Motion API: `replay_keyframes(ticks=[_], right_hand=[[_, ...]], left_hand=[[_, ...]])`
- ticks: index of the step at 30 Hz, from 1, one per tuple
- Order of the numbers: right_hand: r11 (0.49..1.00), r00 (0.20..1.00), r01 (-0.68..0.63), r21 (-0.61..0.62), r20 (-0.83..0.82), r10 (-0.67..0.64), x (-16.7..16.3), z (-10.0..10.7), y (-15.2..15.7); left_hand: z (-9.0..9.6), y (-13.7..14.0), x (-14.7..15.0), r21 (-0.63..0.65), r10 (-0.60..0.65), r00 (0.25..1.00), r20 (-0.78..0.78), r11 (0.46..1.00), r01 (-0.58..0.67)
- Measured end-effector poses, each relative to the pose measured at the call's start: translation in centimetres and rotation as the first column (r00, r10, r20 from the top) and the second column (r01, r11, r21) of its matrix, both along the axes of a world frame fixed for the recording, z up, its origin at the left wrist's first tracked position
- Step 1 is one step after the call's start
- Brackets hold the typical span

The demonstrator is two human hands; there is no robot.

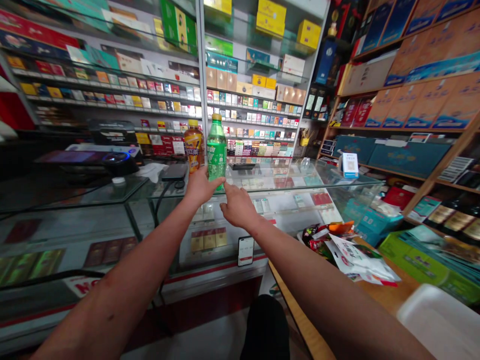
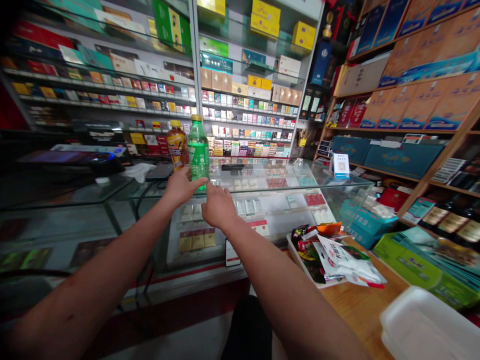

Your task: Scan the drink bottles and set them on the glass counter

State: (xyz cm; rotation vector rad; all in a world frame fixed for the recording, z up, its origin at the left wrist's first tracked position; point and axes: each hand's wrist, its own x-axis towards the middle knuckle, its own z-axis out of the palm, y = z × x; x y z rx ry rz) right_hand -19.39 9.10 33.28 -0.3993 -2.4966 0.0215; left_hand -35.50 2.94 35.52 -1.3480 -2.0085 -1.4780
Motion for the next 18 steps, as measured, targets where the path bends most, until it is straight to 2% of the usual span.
replay_keyframes(ticks=[3,8,13,18], right_hand=[[0.999,0.999,0.035,0.017,0.035,-0.035,-0.4,0.2,-0.4],[0.998,0.996,0.066,0.003,0.061,-0.066,-1.1,0.4,-0.7],[0.998,0.994,0.060,0.014,0.095,-0.061,-0.7,-0.3,-0.6],[0.997,0.991,0.078,-0.017,0.114,-0.075,1.7,-1.0,-1.5]], left_hand=[[-0.3,0.5,-0.7,-0.042,0.074,0.993,-0.089,0.996,-0.078],[-0.1,1.0,-0.5,-0.087,0.164,0.979,-0.124,0.981,-0.176],[-0.3,0.9,0.4,-0.088,0.196,0.971,-0.139,0.974,-0.209],[-0.7,0.3,1.3,-0.065,0.198,0.970,-0.144,0.976,-0.209]])
